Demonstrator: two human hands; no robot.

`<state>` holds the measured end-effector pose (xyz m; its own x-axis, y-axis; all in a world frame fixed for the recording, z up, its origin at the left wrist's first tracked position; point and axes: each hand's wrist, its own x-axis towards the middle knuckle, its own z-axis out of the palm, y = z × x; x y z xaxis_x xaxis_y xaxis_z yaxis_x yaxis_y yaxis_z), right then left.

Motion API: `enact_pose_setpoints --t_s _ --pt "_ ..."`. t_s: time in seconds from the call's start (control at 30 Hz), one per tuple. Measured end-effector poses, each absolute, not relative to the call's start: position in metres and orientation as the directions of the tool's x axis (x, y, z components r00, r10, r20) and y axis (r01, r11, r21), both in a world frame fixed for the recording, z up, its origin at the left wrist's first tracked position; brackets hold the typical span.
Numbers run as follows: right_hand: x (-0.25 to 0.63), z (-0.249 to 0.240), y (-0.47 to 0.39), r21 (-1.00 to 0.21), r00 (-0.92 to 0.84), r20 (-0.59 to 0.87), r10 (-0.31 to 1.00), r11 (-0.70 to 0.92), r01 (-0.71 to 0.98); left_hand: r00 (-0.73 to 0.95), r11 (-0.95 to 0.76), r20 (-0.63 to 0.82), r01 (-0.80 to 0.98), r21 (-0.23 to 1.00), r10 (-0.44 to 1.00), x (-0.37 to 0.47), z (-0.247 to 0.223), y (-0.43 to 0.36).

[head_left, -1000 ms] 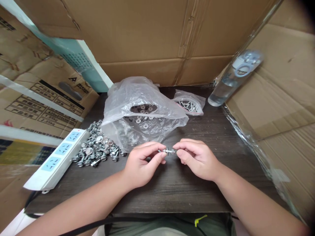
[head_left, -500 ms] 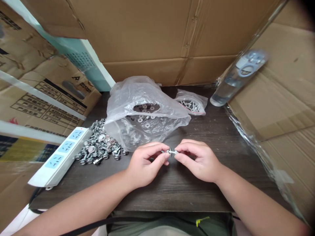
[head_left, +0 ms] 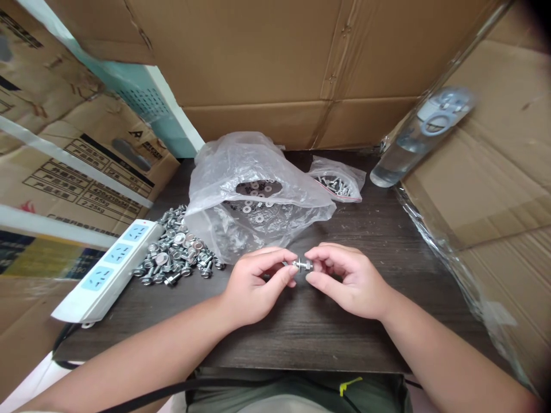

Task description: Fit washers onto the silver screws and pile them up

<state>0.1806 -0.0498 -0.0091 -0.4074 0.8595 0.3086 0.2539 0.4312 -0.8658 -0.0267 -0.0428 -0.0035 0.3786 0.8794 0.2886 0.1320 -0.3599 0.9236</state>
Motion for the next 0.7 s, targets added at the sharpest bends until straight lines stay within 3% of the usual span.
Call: enact_pose_setpoints --t_s 0.23,0.57,0.7 --pt "0.177 -0.0071 -0.0472 -0.793 -0.465 0.335 0.82 0.511 0.33 0.386 -0.407 0.326 0.149 0.901 0.863 -0.0261 -0.0047 -0.0434" --pt "0.1859 -0.0125 -0.0487 -0.903 -0.38 0.264 0.887 0.366 0.225 0.345 -0.338 0.275 0.137 0.931 0.897 -0.0262 -0.0042 -0.044" --pt "0.1835 -0.0108 -0.0506 -0.9 -0.367 0.29 0.884 0.382 0.208 0.332 -0.372 0.309 0.146 0.917 0.891 -0.0283 -0.0037 -0.0446"
